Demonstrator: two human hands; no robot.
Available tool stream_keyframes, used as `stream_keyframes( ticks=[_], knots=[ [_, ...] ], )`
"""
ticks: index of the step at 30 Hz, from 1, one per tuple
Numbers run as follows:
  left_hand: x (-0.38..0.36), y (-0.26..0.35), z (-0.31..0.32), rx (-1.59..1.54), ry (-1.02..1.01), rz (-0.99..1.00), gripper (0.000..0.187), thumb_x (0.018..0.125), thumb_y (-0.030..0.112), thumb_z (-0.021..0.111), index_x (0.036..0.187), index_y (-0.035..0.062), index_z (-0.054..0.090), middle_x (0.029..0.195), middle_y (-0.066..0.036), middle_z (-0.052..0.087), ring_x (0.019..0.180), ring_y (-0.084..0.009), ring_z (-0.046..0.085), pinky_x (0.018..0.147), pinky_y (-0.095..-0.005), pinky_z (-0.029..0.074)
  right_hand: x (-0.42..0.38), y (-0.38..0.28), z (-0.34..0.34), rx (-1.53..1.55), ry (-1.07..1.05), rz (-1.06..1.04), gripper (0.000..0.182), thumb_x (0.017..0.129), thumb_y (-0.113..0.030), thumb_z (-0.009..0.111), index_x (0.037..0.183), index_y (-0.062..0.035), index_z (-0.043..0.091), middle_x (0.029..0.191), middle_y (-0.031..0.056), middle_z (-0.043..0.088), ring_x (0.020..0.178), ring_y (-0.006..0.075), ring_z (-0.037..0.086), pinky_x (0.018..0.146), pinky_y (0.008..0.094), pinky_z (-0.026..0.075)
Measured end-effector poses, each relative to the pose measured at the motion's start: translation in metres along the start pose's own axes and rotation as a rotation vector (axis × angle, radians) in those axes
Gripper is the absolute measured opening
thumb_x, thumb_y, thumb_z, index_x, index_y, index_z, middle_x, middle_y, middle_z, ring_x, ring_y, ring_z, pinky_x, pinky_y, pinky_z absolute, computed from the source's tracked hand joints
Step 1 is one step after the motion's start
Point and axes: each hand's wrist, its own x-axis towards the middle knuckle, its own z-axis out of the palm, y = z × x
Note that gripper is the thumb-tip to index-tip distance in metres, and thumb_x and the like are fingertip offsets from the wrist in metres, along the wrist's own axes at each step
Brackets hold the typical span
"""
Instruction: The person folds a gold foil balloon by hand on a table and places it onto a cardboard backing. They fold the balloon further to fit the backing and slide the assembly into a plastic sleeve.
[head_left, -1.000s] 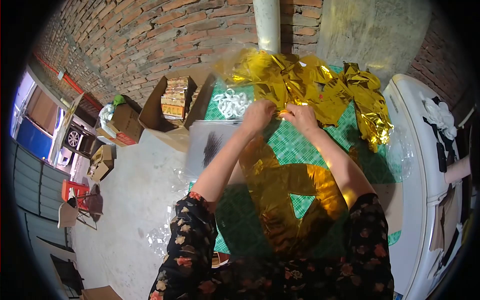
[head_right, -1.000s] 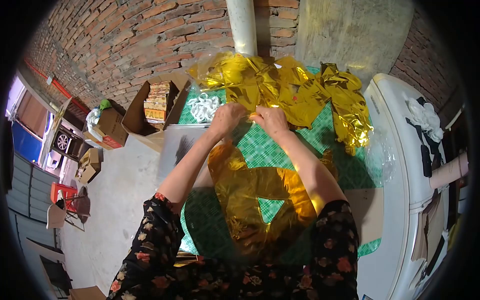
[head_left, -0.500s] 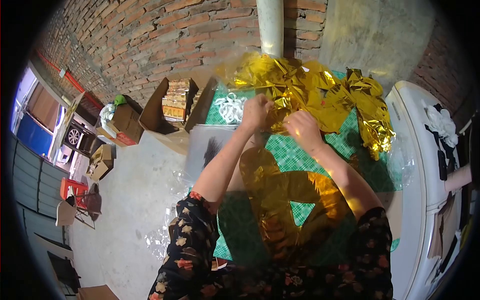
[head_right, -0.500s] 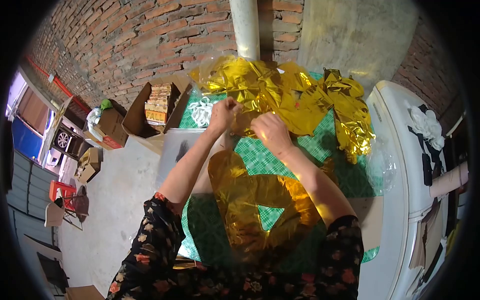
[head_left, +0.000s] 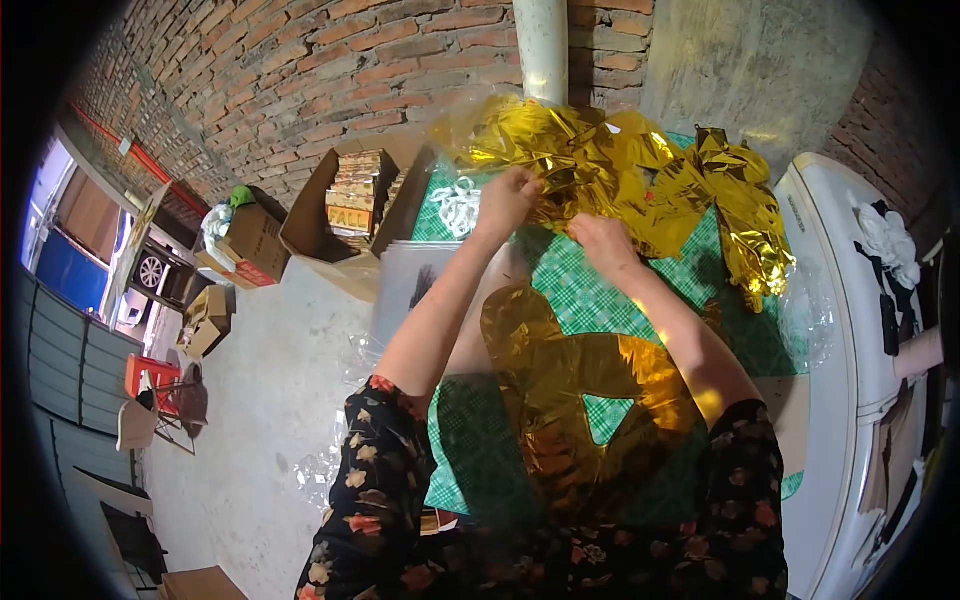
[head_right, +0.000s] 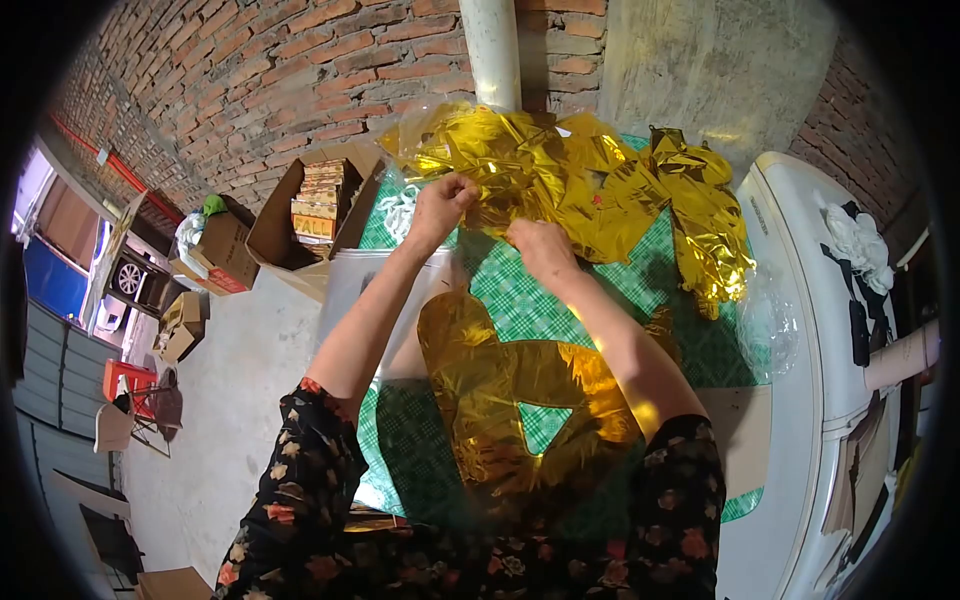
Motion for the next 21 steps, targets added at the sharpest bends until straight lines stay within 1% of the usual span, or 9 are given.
stream_keyframes(
  ticks=[1,4,7,10,13,16,19,21],
  knots=[
    [0.003,-0.008,0.001,-0.011,-0.002,0.004,0.018,0.1,0.018,0.071,0.099,-0.0001,0.069,0.08,-0.003,0.071,0.073,-0.0089,0.063,0.069,-0.0274,0.051,0.0,-0.008,-0.007,0.051,-0.003,0.07,0.017,0.099,-0.02,0.058,0.097,-0.0045,0.066,0.085,0.0208,0.07,0.087,0.0459,0.065,0.079,0.0545,0.052],
    [0.005,-0.014,0.0,-0.01,-0.005,0.002,0.02,0.101,0.019,0.07,0.097,-0.0003,0.069,0.08,-0.003,0.071,0.075,-0.0091,0.063,0.07,-0.0274,0.051,0.002,0.006,0.002,0.022,0.04,0.025,0.019,0.099,-0.021,0.063,0.095,-0.0031,0.066,0.081,0.0194,0.069,0.078,0.0409,0.067,0.073,0.0491,0.052],
    [0.001,-0.003,-0.006,0.033,-0.017,-0.028,0.021,0.101,0.02,0.069,0.097,-0.0006,0.07,0.082,-0.003,0.072,0.076,-0.0093,0.064,0.071,-0.0275,0.051,0.001,-0.003,-0.004,0.248,0.05,0.158,0.025,0.095,-0.024,0.071,0.088,-0.0018,0.064,0.072,0.0168,0.064,0.067,0.0323,0.062,0.066,0.0435,0.049],
    [-0.003,0.003,-0.011,0.041,-0.051,-0.025,0.021,0.101,0.02,0.069,0.1,-0.001,0.071,0.085,-0.004,0.074,0.078,-0.0093,0.064,0.072,-0.0278,0.051,0.006,-0.003,-0.007,0.247,0.048,0.242,0.031,0.091,-0.026,0.078,0.084,-0.0009,0.062,0.066,0.0137,0.058,0.06,0.0254,0.053,0.062,0.0399,0.045],
    [-0.003,-0.002,-0.011,0.044,-0.077,-0.018,0.022,0.101,0.021,0.069,0.103,-0.0013,0.072,0.087,-0.005,0.075,0.08,-0.0095,0.065,0.073,-0.0283,0.052,0.01,-0.004,-0.008,0.258,0.069,0.243,0.031,0.092,-0.026,0.078,0.083,-0.0009,0.061,0.065,0.0135,0.056,0.059,0.0254,0.05,0.061,0.0412,0.044],
    [-0.004,0.0,-0.012,0.061,-0.085,-0.028,0.023,0.101,0.021,0.069,0.105,-0.0016,0.073,0.088,-0.005,0.076,0.08,-0.0098,0.065,0.074,-0.0286,0.052,0.012,-0.005,-0.008,0.302,0.079,0.235,0.031,0.093,-0.026,0.076,0.083,-0.0013,0.061,0.066,0.0144,0.056,0.059,0.0275,0.051,0.061,0.0419,0.044],
    [-0.005,-0.001,-0.012,0.046,-0.118,-0.021,0.023,0.101,0.02,0.069,0.107,-0.002,0.073,0.088,-0.005,0.076,0.08,-0.0103,0.065,0.074,-0.0288,0.052,0.013,-0.001,-0.003,0.289,0.147,0.155,0.027,0.095,-0.026,0.074,0.087,-0.0028,0.063,0.066,0.0167,0.058,0.061,0.0333,0.055,0.062,0.0437,0.045],
    [-0.008,0.006,-0.014,0.046,-0.142,-0.016,0.024,0.101,0.021,0.068,0.108,-0.0024,0.072,0.089,-0.005,0.075,0.081,-0.0108,0.065,0.075,-0.0289,0.052,0.015,-0.001,-0.001,0.222,0.214,0.096,0.023,0.095,-0.025,0.073,0.092,-0.0041,0.063,0.073,0.0166,0.063,0.065,0.0373,0.058,0.063,0.0464,0.047]
  ],
)
